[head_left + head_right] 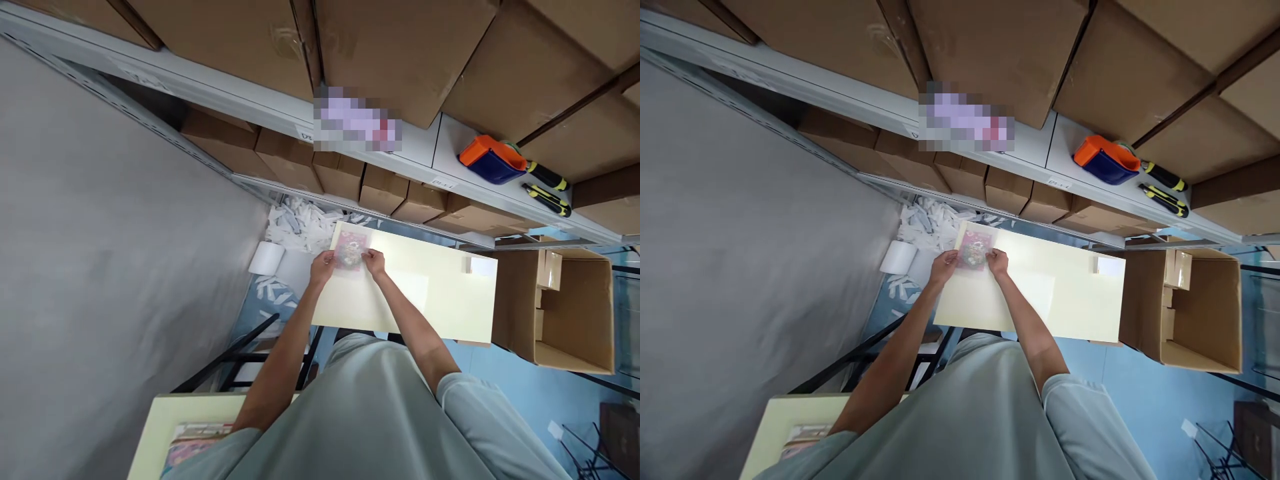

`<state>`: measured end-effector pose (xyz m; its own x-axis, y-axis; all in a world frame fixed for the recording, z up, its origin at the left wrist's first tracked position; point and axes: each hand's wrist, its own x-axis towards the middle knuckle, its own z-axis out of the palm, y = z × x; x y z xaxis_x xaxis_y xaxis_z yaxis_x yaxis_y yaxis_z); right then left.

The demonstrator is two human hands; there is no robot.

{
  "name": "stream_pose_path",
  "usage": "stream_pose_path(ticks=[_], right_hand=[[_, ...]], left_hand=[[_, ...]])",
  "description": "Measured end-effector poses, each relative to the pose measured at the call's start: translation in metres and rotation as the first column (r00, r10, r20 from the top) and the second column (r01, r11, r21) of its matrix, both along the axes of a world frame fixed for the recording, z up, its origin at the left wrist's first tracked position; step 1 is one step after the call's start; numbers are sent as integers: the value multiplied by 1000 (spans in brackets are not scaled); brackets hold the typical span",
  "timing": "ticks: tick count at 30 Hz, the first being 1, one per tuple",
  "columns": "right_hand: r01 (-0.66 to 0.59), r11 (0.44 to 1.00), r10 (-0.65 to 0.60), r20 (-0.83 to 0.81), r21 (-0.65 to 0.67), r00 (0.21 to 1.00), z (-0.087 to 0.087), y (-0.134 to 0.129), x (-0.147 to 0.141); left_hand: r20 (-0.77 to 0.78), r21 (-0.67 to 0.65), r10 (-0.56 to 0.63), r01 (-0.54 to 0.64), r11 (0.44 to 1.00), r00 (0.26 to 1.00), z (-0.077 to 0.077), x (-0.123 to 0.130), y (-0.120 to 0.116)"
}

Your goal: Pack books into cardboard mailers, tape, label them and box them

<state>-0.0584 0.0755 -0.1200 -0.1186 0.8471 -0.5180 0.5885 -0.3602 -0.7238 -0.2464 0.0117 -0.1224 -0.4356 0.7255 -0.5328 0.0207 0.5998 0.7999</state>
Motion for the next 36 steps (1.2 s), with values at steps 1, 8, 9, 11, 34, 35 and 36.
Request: stream_pose_path(ticks=[1, 8, 9, 11, 34, 35, 36], right_hand=[[17, 1000, -17, 2, -6, 1000, 1, -1, 1], [77, 997, -76, -58, 19, 995, 50, -15, 32], [56, 998, -54, -80, 29, 995, 62, -19, 41], [1, 998, 7, -143, 55, 990, 86, -28, 58], [-882, 459, 704, -651, 112, 284, 247, -320, 93], [-899, 418, 721, -650, 128, 243, 251, -337, 87], [-915, 377, 736, -646, 145, 201, 254, -355, 82]], left_hand=[[4, -5, -1, 1, 1000, 1000, 1, 2, 0], [19, 67, 49, -51, 996, 999, 54, 15, -32], [24, 99, 68, -70, 993, 997, 66, 17, -42], [28, 167, 114, -118, 979, 993, 92, 23, -65], [22, 460, 898, -802, 382, 440, 261, 223, -488], [42, 474, 908, -809, 348, 416, 260, 228, -503], [61, 487, 918, -814, 316, 393, 260, 233, -518]])
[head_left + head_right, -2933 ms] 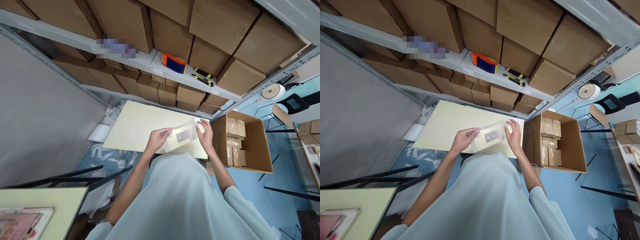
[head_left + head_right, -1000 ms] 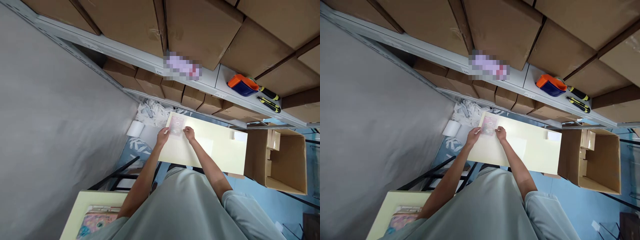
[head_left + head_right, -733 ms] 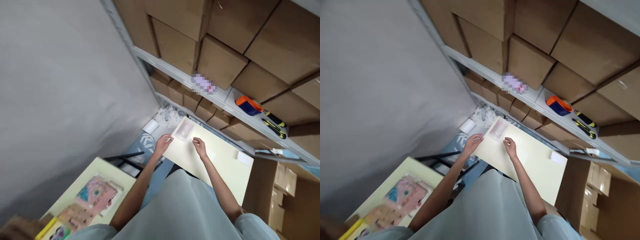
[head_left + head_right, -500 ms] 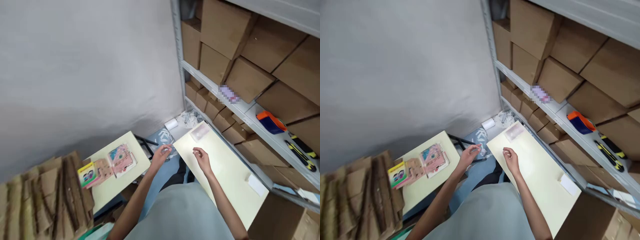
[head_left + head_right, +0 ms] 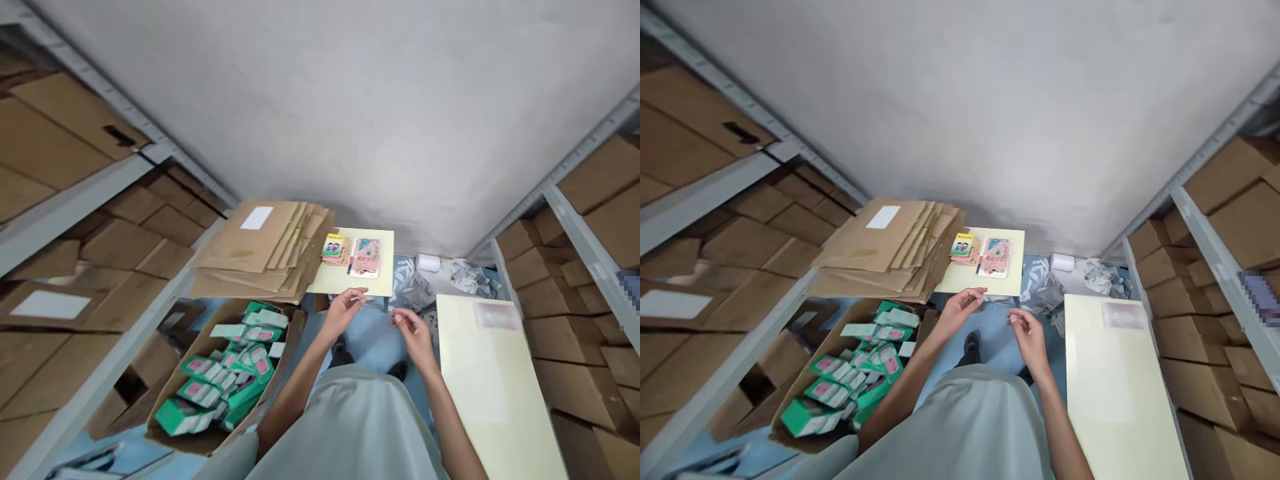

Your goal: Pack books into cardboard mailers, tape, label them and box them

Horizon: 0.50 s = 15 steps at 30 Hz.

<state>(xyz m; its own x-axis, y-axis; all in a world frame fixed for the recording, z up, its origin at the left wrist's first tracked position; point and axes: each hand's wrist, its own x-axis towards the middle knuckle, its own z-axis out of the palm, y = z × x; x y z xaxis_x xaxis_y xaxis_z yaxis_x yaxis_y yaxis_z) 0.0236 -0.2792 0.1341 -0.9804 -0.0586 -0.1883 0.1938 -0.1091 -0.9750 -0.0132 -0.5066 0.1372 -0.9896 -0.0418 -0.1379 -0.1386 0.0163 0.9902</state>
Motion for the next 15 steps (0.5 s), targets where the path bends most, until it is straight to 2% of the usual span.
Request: stream_pose_path(ticks=[3, 7, 11, 13, 15], right_hand=[[-120, 992, 122, -42, 40, 992, 7, -61, -18], [-266, 962, 270, -61, 67, 961, 6, -156, -45], [-426, 903, 429, -45, 56, 902, -7, -255, -73], [-473, 879, 475, -27, 60, 879, -18, -300, -88], [-487, 871, 488, -11, 71, 873, -30, -340, -103]], left_hand=[[-4, 64, 87, -87, 994, 996, -2, 12, -54], [3, 135, 255, -253, 958, 967, -8, 24, -152], [45, 214, 473, -471, 856, 880, -25, 41, -258], [91, 231, 547, -552, 801, 832, -35, 49, -299], [141, 251, 575, -591, 767, 806, -45, 51, -329]])
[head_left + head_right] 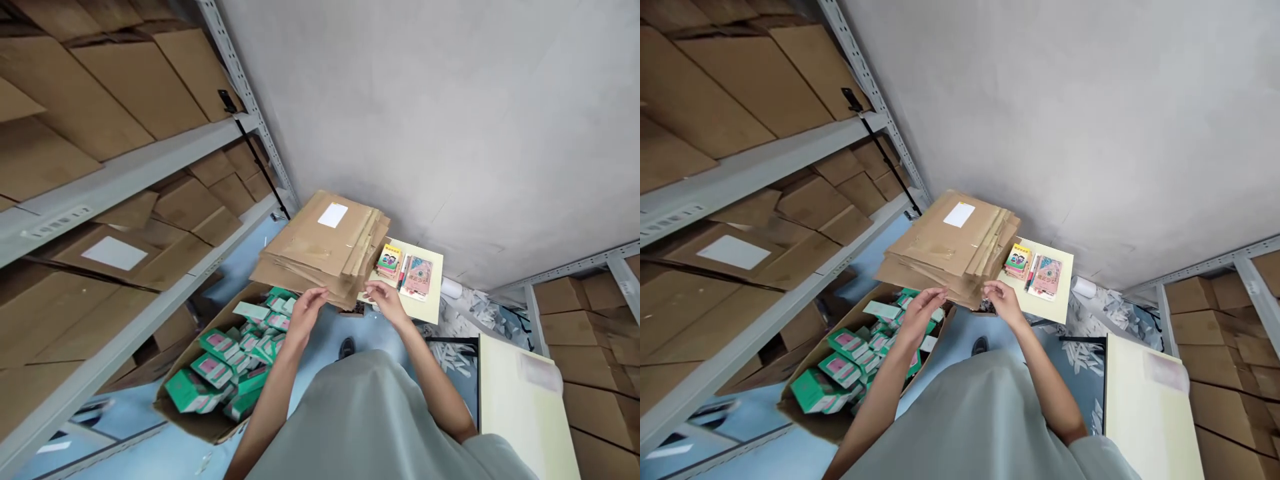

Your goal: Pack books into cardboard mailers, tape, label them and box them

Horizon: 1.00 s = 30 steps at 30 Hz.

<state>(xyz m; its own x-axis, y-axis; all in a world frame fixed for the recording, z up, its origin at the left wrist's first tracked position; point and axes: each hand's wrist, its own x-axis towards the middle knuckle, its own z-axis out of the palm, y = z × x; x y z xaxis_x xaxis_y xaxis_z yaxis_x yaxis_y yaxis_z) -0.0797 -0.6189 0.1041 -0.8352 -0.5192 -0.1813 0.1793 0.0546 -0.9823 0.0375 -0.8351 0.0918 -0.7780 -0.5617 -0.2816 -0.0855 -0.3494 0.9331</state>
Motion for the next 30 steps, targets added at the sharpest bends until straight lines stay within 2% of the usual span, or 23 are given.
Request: stream_pose_path(ticks=[3, 6, 9, 11, 14, 18, 21, 24, 26, 28, 30], right_hand=[[18, 999, -18, 13, 50, 1000, -20, -50, -23], [36, 986, -38, 4, 163, 999, -39, -88, -41], [12, 958, 1, -44, 286, 999, -54, -111, -50], [18, 949, 3, -65, 315, 998, -60, -119, -52], [53, 951, -34, -68, 305, 997, -65, -124, -50], [57, 956, -41, -61, 287, 997, -69, -126, -44], [53, 952, -16, -124, 300, 992, -68, -122, -38], [169, 914, -99, -202, 370, 974, -66, -110, -34], [227, 871, -153, -199, 435, 968, -65, -102, -33], [236, 856, -183, -157, 459, 970, -67, -97, -34], [232, 882, -222, -73, 410, 972, -69, -98, -36]], left_hand=[[36, 125, -2, -2, 992, 999, -13, -12, -25], [117, 228, -17, -10, 974, 993, -22, -37, -35], [218, 249, -50, -6, 968, 975, -28, -64, -40], [273, 232, -72, 7, 973, 959, -31, -76, -44], [352, 193, -117, 50, 980, 929, -37, -85, -51], [423, 162, -202, 146, 976, 883, -45, -83, -51], [404, 120, -112, 69, 990, 908, -45, -80, -48], [371, 153, -4, -56, 987, 929, -35, -78, -56], [335, 206, 26, -101, 973, 942, -23, -77, -72], [266, 268, 27, -100, 958, 964, -10, -78, -95], [188, 310, -8, -52, 949, 982, 1, -80, -118]])
